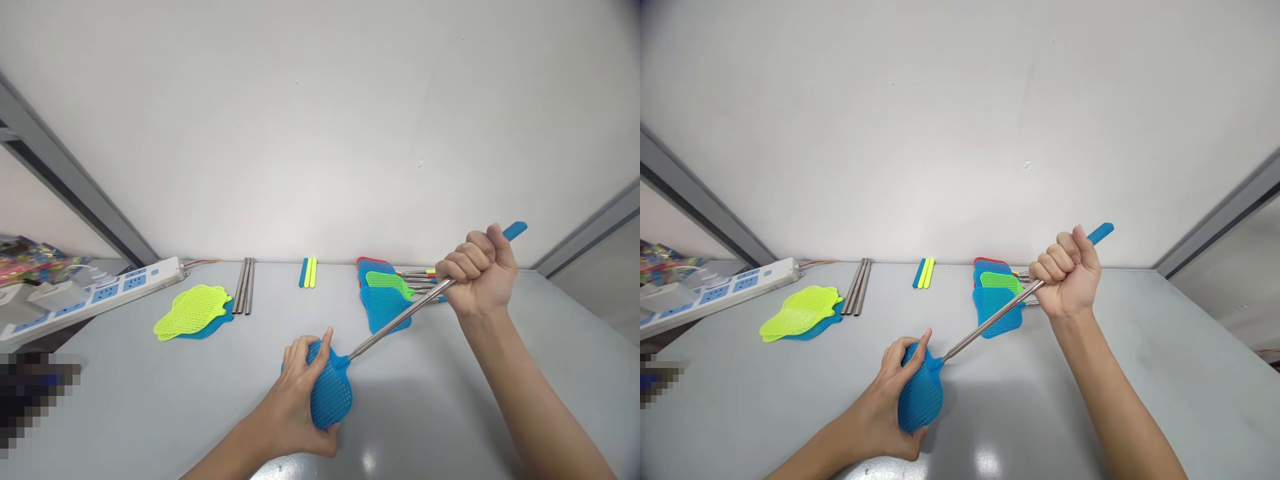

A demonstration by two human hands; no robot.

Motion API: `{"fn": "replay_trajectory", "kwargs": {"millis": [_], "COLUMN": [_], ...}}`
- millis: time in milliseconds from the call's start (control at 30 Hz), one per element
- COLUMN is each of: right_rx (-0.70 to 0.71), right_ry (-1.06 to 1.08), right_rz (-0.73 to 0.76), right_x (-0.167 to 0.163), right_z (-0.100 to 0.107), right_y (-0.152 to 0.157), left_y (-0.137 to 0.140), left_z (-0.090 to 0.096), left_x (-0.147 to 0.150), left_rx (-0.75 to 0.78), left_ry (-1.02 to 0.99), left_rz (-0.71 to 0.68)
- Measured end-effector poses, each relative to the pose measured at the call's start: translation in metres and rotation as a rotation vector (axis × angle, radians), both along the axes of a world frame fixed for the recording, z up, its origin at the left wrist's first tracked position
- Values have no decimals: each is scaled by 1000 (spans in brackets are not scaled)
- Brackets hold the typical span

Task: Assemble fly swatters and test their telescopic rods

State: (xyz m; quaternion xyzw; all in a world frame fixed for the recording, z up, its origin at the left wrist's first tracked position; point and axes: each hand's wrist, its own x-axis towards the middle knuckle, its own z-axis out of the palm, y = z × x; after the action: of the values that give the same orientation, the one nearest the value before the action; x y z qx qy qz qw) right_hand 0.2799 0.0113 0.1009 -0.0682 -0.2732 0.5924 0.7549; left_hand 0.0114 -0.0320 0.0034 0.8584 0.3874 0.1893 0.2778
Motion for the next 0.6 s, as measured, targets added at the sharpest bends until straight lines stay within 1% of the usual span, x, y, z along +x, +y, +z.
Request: {"fn": "replay_trajectory", "kwargs": {"millis": [267,400,500,600], "right_rx": [-9,-30,-47,-45], "right_ry": [-1,4,10,36], "right_rz": [-22,0,-2,-49], "right_x": [1,1,3,4], "right_z": [-6,-3,1,6], "right_y": [5,6,5,3], "left_y": [0,0,0,2], "left_z": [1,3,7,16], "left_x": [0,4,6,6], "left_rx": [10,12,18,-65], "left_ry": [-12,18,22,-12], "left_rz": [3,38,70,70]}}
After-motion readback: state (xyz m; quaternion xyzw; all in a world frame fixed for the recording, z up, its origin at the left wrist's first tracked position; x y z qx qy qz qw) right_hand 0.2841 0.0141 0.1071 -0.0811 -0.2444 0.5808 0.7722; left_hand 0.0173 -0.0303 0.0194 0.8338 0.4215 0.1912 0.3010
